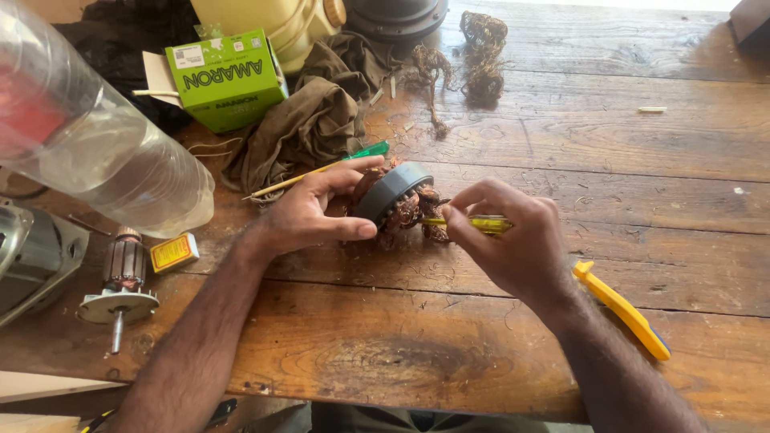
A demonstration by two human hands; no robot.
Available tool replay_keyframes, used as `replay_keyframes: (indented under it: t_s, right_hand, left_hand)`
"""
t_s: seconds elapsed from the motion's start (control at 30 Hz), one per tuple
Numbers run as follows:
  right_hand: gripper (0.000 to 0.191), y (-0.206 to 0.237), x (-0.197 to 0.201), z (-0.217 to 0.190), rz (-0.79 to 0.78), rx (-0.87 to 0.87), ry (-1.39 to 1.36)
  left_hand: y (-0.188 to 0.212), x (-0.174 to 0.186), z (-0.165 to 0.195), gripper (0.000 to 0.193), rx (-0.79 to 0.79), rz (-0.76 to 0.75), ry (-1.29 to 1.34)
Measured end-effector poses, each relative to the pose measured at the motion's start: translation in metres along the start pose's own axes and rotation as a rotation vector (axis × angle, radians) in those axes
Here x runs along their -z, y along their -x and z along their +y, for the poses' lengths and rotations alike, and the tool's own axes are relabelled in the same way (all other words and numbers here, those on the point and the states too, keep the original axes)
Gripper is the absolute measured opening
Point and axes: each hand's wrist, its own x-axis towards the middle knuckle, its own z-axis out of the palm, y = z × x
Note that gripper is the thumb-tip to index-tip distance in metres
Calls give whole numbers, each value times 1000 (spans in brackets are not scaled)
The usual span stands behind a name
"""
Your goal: The person pulls burnt copper windings out of an electric motor stator on a wooden workbench. They hold the stator with one hand while using pliers and a screwdriver to pry and extract clumps of copper wire, working around the ring section by section.
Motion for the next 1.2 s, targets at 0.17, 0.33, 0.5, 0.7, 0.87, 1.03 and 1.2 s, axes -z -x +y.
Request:
replay_keyframes:
  t_s: [0.17,0.33,0.5,0.7,0.87,1.03,1.2]
  right_hand:
    - [10,1,-5,-4,-95,1,-25]
    - [12,2,-10,-13,-82,27,13]
    - [11,-2,-15,-19,-24,0,2]
    - [9,0,-20,-12,122,59,-59]
    - [15,-2,-28,-2,-61,163,-52]
    - [17,-1,-31,3,-43,216,41]
    - [13,1,-37,8,-14,295,118]
  left_hand:
    - [0,-4,0,92,149,36,-255]
    - [1,-7,-7,99,130,76,-503]
    - [0,-5,-14,95,113,89,-457]
    - [-3,-8,-19,85,-40,125,-470]
    - [-4,-9,-19,73,-29,123,-467]
    - [-8,-9,-10,65,-111,150,-445]
    - [-9,-15,0,59,15,135,-196]
